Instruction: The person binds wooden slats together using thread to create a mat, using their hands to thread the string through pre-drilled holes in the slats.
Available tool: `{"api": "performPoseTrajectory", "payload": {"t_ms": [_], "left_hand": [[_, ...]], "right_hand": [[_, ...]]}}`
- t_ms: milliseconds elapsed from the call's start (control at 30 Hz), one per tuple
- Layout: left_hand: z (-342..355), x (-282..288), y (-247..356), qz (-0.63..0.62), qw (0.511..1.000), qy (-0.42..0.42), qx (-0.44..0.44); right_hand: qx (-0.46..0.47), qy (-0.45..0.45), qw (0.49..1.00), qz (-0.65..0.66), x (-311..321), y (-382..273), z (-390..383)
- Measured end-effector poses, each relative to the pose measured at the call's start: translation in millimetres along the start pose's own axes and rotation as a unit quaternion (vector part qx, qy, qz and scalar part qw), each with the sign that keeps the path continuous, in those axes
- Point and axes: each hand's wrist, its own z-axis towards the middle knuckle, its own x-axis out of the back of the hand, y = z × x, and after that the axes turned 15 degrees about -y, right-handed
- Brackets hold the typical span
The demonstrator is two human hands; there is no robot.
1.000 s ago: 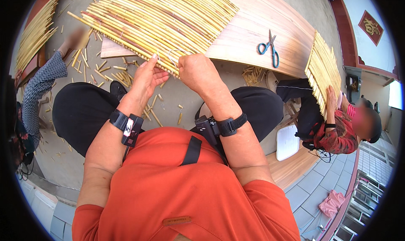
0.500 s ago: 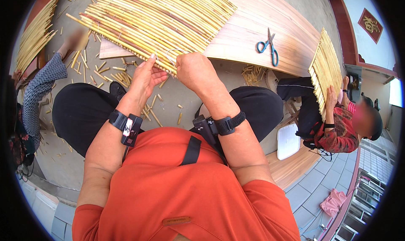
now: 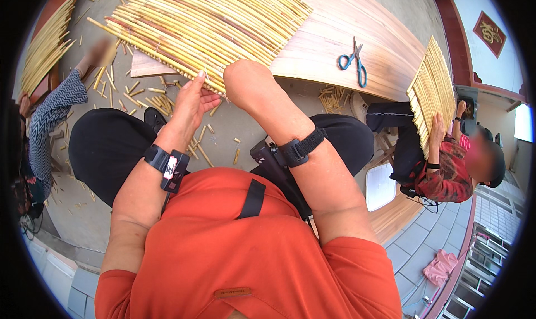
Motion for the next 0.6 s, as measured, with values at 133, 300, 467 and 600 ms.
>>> {"api": "performPoseTrajectory", "payload": {"t_ms": [133, 300, 467, 600], "left_hand": [[-1.3, -3.2, 0.0, -0.009, 1.0, 0.014, -0.008], [-0.2, -5.1, -4.3, -0.014, 1.0, 0.016, -0.021], [0.1, -7.5, -6.9, -0.016, 0.999, 0.024, -0.037], [3.9, -7.1, -13.0, -0.02, 0.998, 0.034, -0.054]], "right_hand": [[0.024, -0.017, 0.998, -0.056, 15.3, -9.9, 2.7], [0.042, -0.048, 0.992, -0.105, 14.5, -16.8, 10.4], [0.039, -0.038, 0.991, -0.123, 11.9, -15.4, 13.9], [0.043, -0.053, 0.987, -0.144, 9.8, -18.9, 15.2]]}}
